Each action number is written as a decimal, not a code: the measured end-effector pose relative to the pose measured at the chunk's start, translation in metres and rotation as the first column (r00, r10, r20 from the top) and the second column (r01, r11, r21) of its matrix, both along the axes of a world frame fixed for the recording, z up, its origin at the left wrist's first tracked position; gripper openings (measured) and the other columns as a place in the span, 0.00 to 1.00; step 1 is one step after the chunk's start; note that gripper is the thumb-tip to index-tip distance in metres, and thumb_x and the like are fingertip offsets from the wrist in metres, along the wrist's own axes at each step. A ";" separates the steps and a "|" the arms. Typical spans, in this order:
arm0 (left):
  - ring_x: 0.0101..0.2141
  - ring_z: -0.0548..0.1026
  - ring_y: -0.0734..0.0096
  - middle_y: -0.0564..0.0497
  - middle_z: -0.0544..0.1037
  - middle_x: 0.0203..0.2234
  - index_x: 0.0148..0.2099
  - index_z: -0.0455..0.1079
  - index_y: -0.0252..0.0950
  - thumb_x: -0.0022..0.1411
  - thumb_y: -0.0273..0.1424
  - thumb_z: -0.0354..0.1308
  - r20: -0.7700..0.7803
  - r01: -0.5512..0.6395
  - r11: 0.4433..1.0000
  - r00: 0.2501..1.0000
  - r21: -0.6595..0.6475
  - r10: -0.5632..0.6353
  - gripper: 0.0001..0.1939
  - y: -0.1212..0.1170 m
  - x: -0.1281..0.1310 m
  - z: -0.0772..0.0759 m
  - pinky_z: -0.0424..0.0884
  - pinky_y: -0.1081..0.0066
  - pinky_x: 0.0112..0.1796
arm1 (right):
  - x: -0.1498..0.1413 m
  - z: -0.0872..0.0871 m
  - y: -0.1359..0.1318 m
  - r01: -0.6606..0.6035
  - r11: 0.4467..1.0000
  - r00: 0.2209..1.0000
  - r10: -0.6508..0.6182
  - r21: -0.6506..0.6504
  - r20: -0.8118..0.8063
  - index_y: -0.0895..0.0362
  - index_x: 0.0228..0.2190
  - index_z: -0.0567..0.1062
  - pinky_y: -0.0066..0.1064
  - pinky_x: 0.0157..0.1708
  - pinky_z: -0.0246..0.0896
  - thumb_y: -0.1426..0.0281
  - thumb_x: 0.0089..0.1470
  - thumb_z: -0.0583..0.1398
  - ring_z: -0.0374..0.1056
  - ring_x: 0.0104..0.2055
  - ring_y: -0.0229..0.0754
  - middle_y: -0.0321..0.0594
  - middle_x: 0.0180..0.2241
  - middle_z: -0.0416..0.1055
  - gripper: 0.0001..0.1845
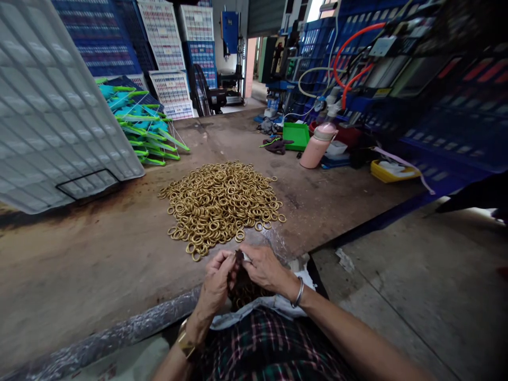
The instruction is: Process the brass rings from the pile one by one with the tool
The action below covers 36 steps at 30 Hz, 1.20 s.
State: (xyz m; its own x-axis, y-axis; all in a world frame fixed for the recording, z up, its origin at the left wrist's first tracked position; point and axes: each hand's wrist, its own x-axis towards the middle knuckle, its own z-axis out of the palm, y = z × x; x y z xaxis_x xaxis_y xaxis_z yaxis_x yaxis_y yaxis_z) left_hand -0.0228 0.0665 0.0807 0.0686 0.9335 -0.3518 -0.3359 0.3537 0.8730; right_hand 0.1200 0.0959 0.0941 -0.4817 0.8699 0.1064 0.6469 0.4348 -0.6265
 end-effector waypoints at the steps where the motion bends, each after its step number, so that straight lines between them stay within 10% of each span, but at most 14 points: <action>1: 0.15 0.58 0.84 0.60 0.65 0.17 0.29 0.62 0.36 0.50 0.44 0.60 -0.009 0.003 1.000 1.000 0.013 -0.003 0.17 0.000 0.000 -0.001 0.51 0.83 0.13 | 0.000 -0.001 -0.001 -0.005 1.000 1.000 0.004 0.014 0.027 0.56 0.29 0.67 0.27 0.28 0.45 0.78 0.48 0.52 0.57 0.26 0.36 0.34 0.24 0.65 0.07; 15: 0.13 0.55 0.84 0.61 0.60 0.13 0.27 0.63 0.35 0.52 0.44 0.58 -0.132 0.052 0.990 0.991 0.129 -0.035 0.17 -0.005 -0.006 -0.008 0.51 0.80 0.15 | 0.002 0.001 0.001 -0.068 0.996 0.975 0.079 -0.060 0.207 0.56 0.35 0.68 0.29 0.26 0.44 0.78 0.48 0.50 0.59 0.24 0.37 0.36 0.23 0.66 0.12; 23: 0.15 0.60 0.84 0.56 0.69 0.19 0.26 0.61 0.35 0.47 0.41 0.63 0.279 0.051 0.999 0.959 -0.013 -0.045 0.17 -0.007 -0.002 0.022 0.51 0.82 0.12 | 0.015 -0.015 0.020 0.159 0.985 0.916 -0.174 0.069 0.361 0.58 0.38 0.68 0.29 0.28 0.46 0.76 0.52 0.50 0.64 0.29 0.40 0.40 0.28 0.70 0.11; 36: 0.14 0.59 0.86 0.56 0.71 0.22 0.35 0.61 0.37 0.48 0.36 0.62 0.402 -0.012 0.986 0.912 -0.167 0.079 0.15 0.001 -0.010 0.012 0.48 0.84 0.12 | -0.011 -0.007 0.042 0.311 0.948 0.873 -0.313 0.067 0.375 0.56 0.38 0.67 0.29 0.29 0.48 0.70 0.56 0.52 0.69 0.34 0.43 0.43 0.35 0.73 0.08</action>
